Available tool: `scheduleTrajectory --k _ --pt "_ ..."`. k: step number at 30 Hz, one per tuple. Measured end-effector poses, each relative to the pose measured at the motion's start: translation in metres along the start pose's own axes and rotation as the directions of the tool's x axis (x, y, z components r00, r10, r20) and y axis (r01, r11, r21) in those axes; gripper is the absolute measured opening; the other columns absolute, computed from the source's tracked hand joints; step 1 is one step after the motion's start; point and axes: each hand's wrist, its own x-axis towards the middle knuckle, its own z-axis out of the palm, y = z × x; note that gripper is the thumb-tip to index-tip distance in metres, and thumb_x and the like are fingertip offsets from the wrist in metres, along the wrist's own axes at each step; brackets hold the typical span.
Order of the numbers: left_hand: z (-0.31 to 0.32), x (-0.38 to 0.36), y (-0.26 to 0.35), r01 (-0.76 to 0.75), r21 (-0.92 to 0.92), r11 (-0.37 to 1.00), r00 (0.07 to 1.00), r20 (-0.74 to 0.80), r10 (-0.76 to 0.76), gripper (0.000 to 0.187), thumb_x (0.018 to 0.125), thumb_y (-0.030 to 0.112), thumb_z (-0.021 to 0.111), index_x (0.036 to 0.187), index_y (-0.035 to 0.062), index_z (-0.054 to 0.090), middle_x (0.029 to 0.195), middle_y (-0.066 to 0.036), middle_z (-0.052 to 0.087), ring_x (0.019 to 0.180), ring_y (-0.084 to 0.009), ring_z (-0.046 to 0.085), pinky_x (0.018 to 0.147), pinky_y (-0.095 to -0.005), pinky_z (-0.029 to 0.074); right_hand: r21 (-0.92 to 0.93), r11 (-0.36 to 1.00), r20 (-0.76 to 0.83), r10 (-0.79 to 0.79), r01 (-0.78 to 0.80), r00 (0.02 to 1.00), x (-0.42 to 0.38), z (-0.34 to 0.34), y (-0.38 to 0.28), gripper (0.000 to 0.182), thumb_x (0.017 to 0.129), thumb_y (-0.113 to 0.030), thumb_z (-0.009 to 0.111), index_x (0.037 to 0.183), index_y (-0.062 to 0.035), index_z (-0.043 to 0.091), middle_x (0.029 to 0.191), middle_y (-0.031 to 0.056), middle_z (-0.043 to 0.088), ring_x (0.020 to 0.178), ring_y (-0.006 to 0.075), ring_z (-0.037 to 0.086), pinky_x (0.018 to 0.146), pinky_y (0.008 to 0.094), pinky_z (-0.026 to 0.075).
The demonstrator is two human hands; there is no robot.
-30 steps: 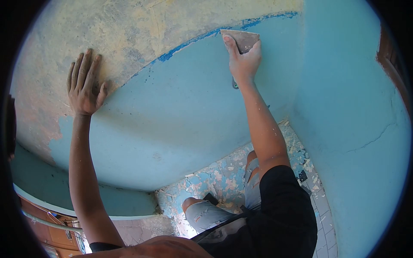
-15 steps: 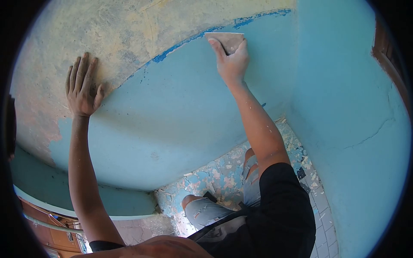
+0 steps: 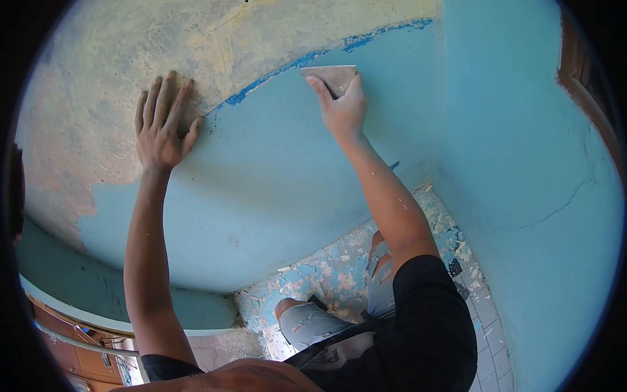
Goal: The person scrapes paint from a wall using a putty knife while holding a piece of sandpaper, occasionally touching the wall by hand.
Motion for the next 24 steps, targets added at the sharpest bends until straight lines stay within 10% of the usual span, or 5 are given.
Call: scheduleTrajectory --k 6,24 --pt "0.000 -0.003 -0.001 -0.024 0.019 1.000 1.000 -0.008 0.024 0.062 0.097 0.052 0.058 0.155 0.0311 0.050 0.164 -0.004 0.043 0.153 -0.0249 0.037 0.128 -0.0476 0.024 0.196 0.939 -0.047 0.298 -0.284 0.953 0.014 0.003 0.010 0.066 0.084 -0.050 0.086 0.109 0.0047 0.058 0.096 0.0175 0.071 0.084 0.0285 0.070 0.073 0.0389 0.056" --pt "0.005 -0.004 -0.002 -0.032 0.013 0.999 0.996 -0.085 0.033 0.058 0.098 0.055 0.056 0.152 0.0333 0.053 0.162 -0.001 0.046 0.149 -0.0233 0.042 0.126 -0.0463 0.029 0.105 0.991 -0.032 0.091 -0.087 0.995 -0.009 0.012 -0.009 0.069 0.081 -0.055 0.087 0.107 0.0021 0.058 0.089 0.0165 0.070 0.078 0.0308 0.071 0.067 0.0388 0.057"
